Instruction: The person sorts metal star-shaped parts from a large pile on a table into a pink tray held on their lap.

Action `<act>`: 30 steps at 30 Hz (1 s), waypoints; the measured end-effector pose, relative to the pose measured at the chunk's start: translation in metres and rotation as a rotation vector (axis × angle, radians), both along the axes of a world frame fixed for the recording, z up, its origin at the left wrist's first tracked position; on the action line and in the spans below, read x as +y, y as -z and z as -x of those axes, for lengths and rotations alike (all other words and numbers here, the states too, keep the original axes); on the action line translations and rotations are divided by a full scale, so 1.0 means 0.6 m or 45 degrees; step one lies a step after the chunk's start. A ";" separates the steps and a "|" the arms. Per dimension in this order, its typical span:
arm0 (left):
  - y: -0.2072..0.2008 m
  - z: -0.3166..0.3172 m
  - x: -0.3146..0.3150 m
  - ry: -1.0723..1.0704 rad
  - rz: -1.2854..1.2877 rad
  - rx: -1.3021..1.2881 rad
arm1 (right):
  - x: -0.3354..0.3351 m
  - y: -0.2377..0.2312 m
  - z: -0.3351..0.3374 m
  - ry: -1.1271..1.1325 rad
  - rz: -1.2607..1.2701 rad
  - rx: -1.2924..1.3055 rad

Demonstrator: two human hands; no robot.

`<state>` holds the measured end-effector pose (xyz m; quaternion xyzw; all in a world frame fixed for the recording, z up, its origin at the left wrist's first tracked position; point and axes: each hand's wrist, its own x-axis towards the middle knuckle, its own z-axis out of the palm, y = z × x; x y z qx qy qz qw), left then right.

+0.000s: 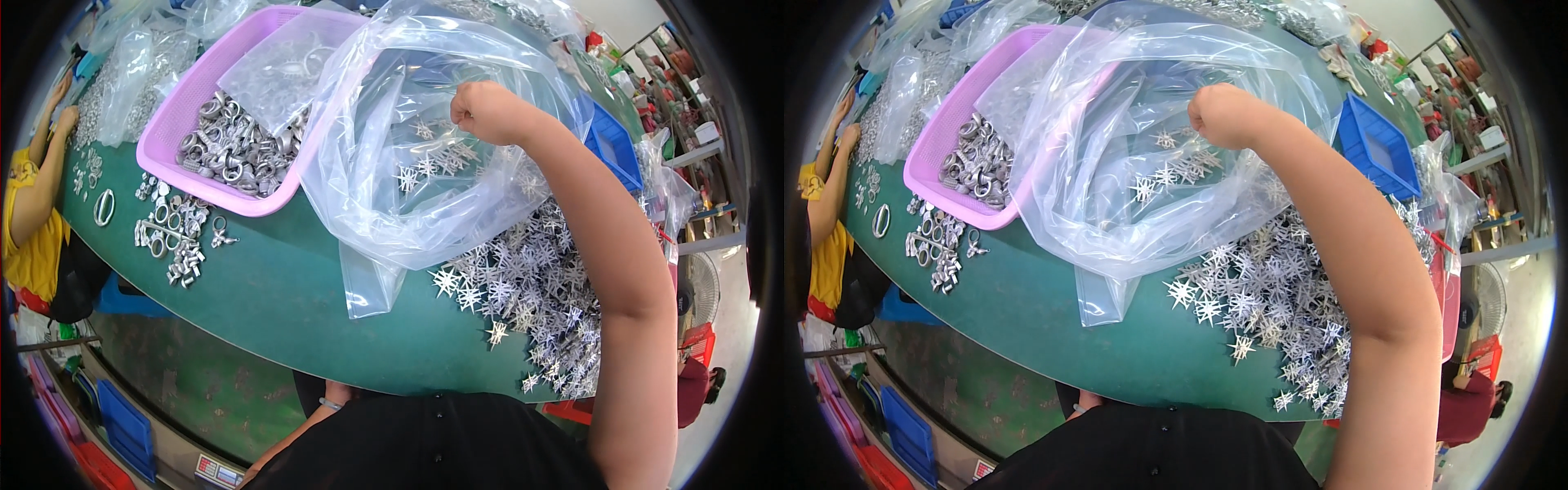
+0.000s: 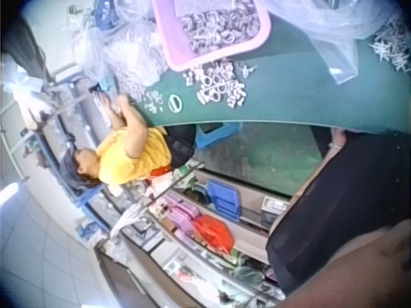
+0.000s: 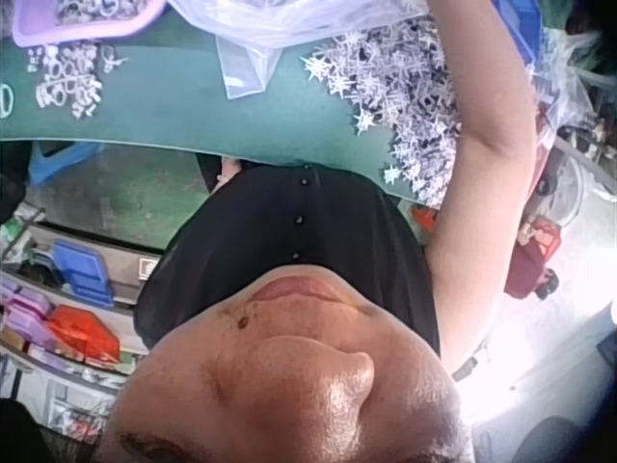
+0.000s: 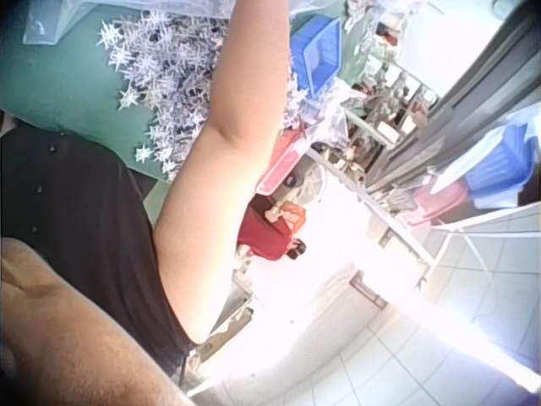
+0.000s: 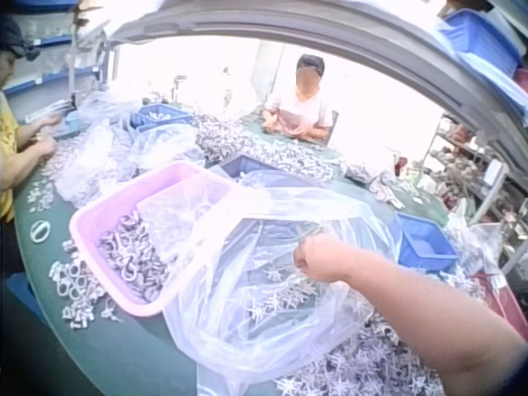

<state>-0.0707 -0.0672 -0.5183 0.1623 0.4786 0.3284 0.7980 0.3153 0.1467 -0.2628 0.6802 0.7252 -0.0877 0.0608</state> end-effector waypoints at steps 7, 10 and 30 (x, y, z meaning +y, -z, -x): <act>-0.002 0.008 0.003 0.104 -0.007 0.095 | -0.007 -0.003 0.037 -0.068 0.080 0.140; 0.003 0.006 -0.001 0.064 0.022 0.013 | -0.016 0.008 0.056 -0.164 0.085 0.291; 0.077 0.014 -0.029 0.044 0.011 -0.074 | -0.039 -0.002 0.061 -0.455 0.055 0.308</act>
